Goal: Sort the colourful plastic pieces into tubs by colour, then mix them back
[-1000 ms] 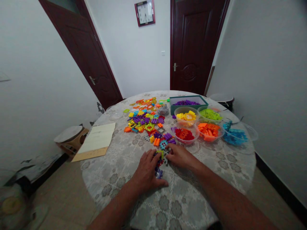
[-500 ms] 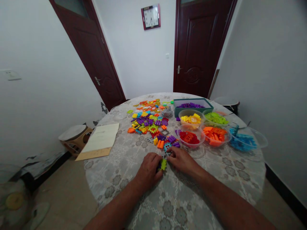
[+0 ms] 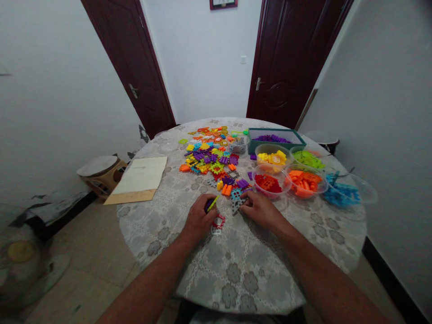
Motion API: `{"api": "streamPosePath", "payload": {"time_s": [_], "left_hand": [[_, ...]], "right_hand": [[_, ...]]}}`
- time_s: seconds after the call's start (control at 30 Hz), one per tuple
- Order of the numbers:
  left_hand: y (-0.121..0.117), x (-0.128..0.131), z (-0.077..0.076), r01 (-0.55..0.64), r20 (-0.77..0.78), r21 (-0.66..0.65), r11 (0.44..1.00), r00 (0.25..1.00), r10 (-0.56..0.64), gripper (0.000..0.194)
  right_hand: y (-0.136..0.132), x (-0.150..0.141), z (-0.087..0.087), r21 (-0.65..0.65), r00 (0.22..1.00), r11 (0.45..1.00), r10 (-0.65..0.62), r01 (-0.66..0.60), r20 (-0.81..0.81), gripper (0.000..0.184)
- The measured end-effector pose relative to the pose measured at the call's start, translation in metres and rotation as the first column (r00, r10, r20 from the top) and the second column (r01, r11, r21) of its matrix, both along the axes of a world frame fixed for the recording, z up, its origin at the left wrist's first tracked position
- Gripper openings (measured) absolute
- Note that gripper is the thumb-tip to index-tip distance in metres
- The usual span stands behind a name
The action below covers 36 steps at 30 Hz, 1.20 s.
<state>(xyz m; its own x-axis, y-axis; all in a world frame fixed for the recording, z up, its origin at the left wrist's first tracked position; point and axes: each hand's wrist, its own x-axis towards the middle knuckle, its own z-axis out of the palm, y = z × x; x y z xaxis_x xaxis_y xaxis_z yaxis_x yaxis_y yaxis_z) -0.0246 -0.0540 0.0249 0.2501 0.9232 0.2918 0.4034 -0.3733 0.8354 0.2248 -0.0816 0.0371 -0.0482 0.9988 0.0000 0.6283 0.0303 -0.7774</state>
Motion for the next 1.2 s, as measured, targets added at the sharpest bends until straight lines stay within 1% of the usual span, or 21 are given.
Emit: {"api": "streamPosePath", "payload": {"time_s": [0.13, 0.2, 0.27, 0.33, 0.37, 0.4, 0.47, 0.53, 0.57, 0.6, 0.7, 0.77, 0.83, 0.9, 1.0, 1.07, 1.13, 1.2], "left_hand": [[0.003, -0.003, 0.001, -0.104, 0.16, -0.098, 0.99, 0.98, 0.119, 0.022], [0.005, -0.004, 0.0, -0.103, 0.239, -0.173, 0.979, 0.96, 0.143, 0.02], [0.008, -0.004, -0.002, -0.068, 0.345, -0.275, 0.959, 0.924, 0.165, 0.024], [0.011, -0.003, -0.004, -0.029, 0.45, -0.367, 0.93, 0.869, 0.206, 0.029], [0.013, -0.002, -0.004, -0.021, 0.498, -0.401, 0.916, 0.834, 0.237, 0.031], [0.015, -0.002, -0.004, -0.015, 0.543, -0.426, 0.905, 0.796, 0.269, 0.032], [0.019, -0.002, -0.002, 0.001, 0.627, -0.455, 0.89, 0.71, 0.32, 0.034], [0.023, -0.005, 0.002, 0.012, 0.696, -0.458, 0.889, 0.626, 0.351, 0.035], [0.024, -0.007, 0.004, 0.013, 0.72, -0.453, 0.891, 0.594, 0.358, 0.035], [0.026, -0.01, 0.006, 0.005, 0.737, -0.448, 0.894, 0.569, 0.366, 0.036], [0.029, -0.02, 0.009, -0.048, 0.761, -0.432, 0.901, 0.516, 0.392, 0.037], [0.03, -0.024, 0.009, -0.079, 0.756, -0.432, 0.899, 0.512, 0.408, 0.039], [0.03, -0.025, 0.007, -0.101, 0.734, -0.433, 0.895, 0.536, 0.416, 0.044], [0.029, -0.024, 0.005, -0.106, 0.711, -0.435, 0.894, 0.57, 0.413, 0.047], [0.027, -0.022, 0.004, -0.079, 0.711, -0.44, 0.895, 0.577, 0.401, 0.049], [0.026, -0.021, 0.004, -0.061, 0.72, -0.452, 0.89, 0.565, 0.404, 0.049], [0.026, -0.021, 0.005, -0.04, 0.725, -0.468, 0.883, 0.555, 0.409, 0.049], [0.026, -0.021, 0.004, -0.019, 0.732, -0.478, 0.878, 0.544, 0.41, 0.048]], "right_hand": [[-0.003, -0.005, 0.001, -0.01, 0.998, 0.999, 0.037, -0.037, 0.051, 0.028], [-0.003, -0.007, 0.0, 0.008, 0.991, 0.999, 0.039, -0.04, 0.125, 0.025], [-0.005, -0.012, 0.001, 0.043, 0.968, 0.999, 0.003, -0.014, 0.249, 0.026], [-0.01, -0.02, 0.002, 0.097, 0.934, 0.995, -0.034, 0.0, 0.356, 0.029], [-0.014, -0.026, 0.003, 0.13, 0.923, 0.991, -0.029, -0.023, 0.384, 0.032], [-0.018, -0.033, 0.005, 0.16, 0.917, 0.985, -0.001, -0.068, 0.398, 0.035], [-0.027, -0.05, 0.007, 0.189, 0.904, 0.962, 0.107, -0.2, 0.413, 0.043], [-0.035, -0.066, 0.008, 0.157, 0.869, 0.939, 0.206, -0.305, 0.45, 0.054], [-0.038, -0.072, 0.007, 0.128, 0.847, 0.934, 0.237, -0.334, 0.475, 0.056], [-0.039, -0.078, 0.007, 0.099, 0.827, 0.932, 0.256, -0.348, 0.5, 0.054], [-0.04, -0.087, 0.003, 0.061, 0.782, 0.935, 0.254, -0.348, 0.57, 0.033], [-0.038, -0.089, -0.001, 0.069, 0.747, 0.932, 0.239, -0.356, 0.621, 0.027], [-0.035, -0.089, -0.005, 0.077, 0.707, 0.928, 0.222, -0.365, 0.671, 0.027], [-0.031, -0.086, -0.009, 0.088, 0.695, 0.936, 0.189, -0.342, 0.694, 0.029], [-0.025, -0.076, -0.011, 0.112, 0.754, 0.956, 0.139, -0.271, 0.642, 0.03], [-0.022, -0.067, -0.008, 0.126, 0.795, 0.955, 0.146, -0.269, 0.589, 0.027], [-0.021, -0.06, -0.001, 0.157, 0.805, 0.931, 0.19, -0.329, 0.561, 0.027], [-0.018, -0.057, 0.007, 0.196, 0.789, 0.886, 0.25, -0.421, 0.562, 0.03]]}}
